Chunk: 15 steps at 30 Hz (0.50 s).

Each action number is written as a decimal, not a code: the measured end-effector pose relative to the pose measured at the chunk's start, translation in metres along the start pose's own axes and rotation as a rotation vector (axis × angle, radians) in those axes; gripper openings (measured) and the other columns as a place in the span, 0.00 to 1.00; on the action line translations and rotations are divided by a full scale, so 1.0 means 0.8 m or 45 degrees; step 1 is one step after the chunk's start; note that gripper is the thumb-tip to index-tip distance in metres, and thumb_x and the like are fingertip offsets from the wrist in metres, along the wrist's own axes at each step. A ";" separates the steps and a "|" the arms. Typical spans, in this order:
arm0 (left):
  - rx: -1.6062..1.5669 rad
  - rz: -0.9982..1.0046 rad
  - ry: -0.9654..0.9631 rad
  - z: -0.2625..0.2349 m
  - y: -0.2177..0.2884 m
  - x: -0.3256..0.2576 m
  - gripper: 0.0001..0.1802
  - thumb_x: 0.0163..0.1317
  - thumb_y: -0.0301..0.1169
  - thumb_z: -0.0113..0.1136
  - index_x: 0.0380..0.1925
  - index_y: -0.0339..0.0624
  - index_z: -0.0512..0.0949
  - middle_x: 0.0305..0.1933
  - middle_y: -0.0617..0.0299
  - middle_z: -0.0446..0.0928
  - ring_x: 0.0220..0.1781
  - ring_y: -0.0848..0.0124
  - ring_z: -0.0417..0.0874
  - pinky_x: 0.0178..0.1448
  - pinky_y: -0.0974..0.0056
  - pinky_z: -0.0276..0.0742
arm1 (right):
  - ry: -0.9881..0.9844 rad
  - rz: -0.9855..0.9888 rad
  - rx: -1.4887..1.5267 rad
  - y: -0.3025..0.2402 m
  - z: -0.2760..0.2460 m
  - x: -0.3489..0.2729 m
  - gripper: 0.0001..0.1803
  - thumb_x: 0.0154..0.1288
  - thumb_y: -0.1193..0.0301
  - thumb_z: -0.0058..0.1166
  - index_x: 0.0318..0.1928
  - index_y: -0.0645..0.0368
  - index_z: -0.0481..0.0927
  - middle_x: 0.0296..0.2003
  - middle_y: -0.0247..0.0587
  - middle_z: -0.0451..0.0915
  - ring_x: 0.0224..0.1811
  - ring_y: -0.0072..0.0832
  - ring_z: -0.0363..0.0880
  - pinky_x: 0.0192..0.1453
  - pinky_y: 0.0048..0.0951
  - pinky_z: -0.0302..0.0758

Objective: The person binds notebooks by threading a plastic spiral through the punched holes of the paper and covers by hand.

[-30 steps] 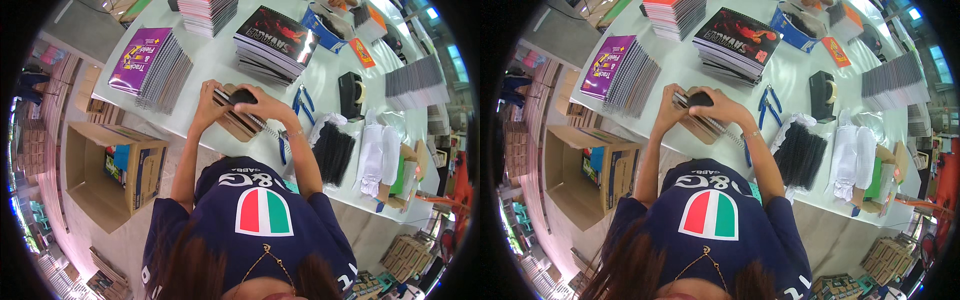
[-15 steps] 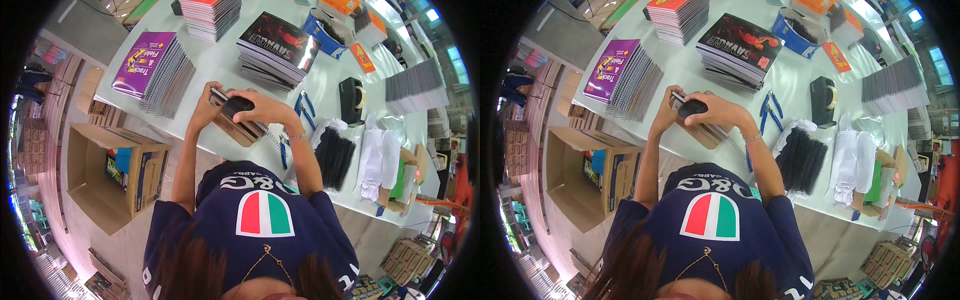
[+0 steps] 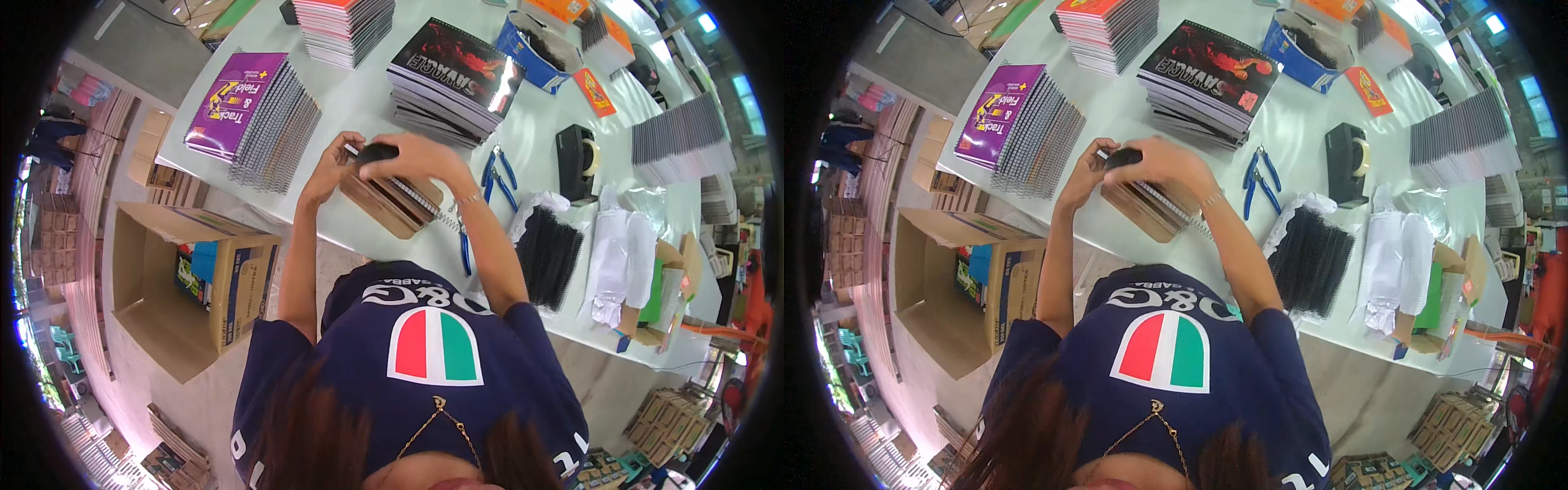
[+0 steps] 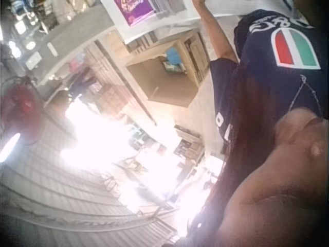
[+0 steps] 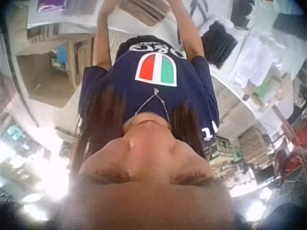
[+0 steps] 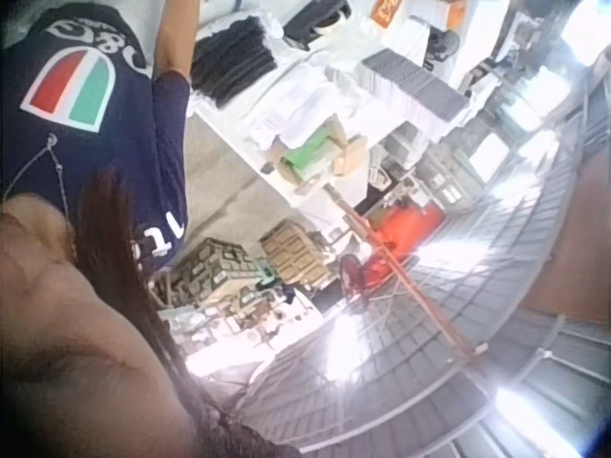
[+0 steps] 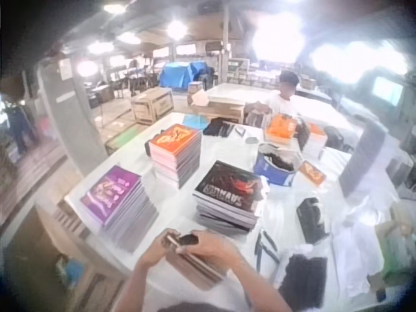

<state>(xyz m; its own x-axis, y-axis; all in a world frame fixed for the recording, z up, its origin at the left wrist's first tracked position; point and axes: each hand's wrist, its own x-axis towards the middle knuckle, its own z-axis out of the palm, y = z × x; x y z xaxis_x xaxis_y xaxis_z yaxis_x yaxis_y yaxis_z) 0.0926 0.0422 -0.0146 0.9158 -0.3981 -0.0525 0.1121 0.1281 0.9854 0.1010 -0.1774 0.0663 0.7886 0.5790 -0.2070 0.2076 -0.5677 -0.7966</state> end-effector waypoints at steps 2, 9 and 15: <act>0.011 -0.003 0.014 0.003 0.007 0.007 0.25 0.54 0.22 0.68 0.52 0.40 0.70 0.47 0.64 0.68 0.51 0.74 0.71 0.58 0.69 0.68 | 0.069 0.336 -0.385 0.018 -0.002 0.019 0.46 0.50 0.31 0.57 0.52 0.61 0.80 0.41 0.57 0.82 0.46 0.48 0.81 0.53 0.39 0.74; 0.075 -0.024 0.016 0.001 0.011 0.005 0.28 0.53 0.21 0.66 0.55 0.42 0.69 0.47 0.64 0.69 0.54 0.73 0.73 0.62 0.66 0.69 | 0.184 0.054 -0.196 0.030 0.012 0.026 0.43 0.57 0.33 0.53 0.50 0.63 0.81 0.41 0.60 0.82 0.47 0.51 0.81 0.52 0.39 0.75; -0.022 0.030 0.039 -0.002 0.006 0.007 0.29 0.51 0.19 0.69 0.54 0.42 0.70 0.49 0.65 0.70 0.55 0.73 0.70 0.62 0.68 0.66 | 0.102 0.105 -0.423 0.036 0.001 0.020 0.41 0.66 0.35 0.42 0.48 0.65 0.81 0.32 0.61 0.81 0.37 0.45 0.82 0.44 0.42 0.75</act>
<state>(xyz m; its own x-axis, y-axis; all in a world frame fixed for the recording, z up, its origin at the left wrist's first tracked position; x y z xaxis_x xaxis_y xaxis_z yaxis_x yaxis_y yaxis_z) 0.0987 0.0423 -0.0108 0.9296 -0.3670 -0.0342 0.0965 0.1526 0.9836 0.1195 -0.1839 0.0401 0.8506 0.4833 -0.2073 0.3082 -0.7776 -0.5481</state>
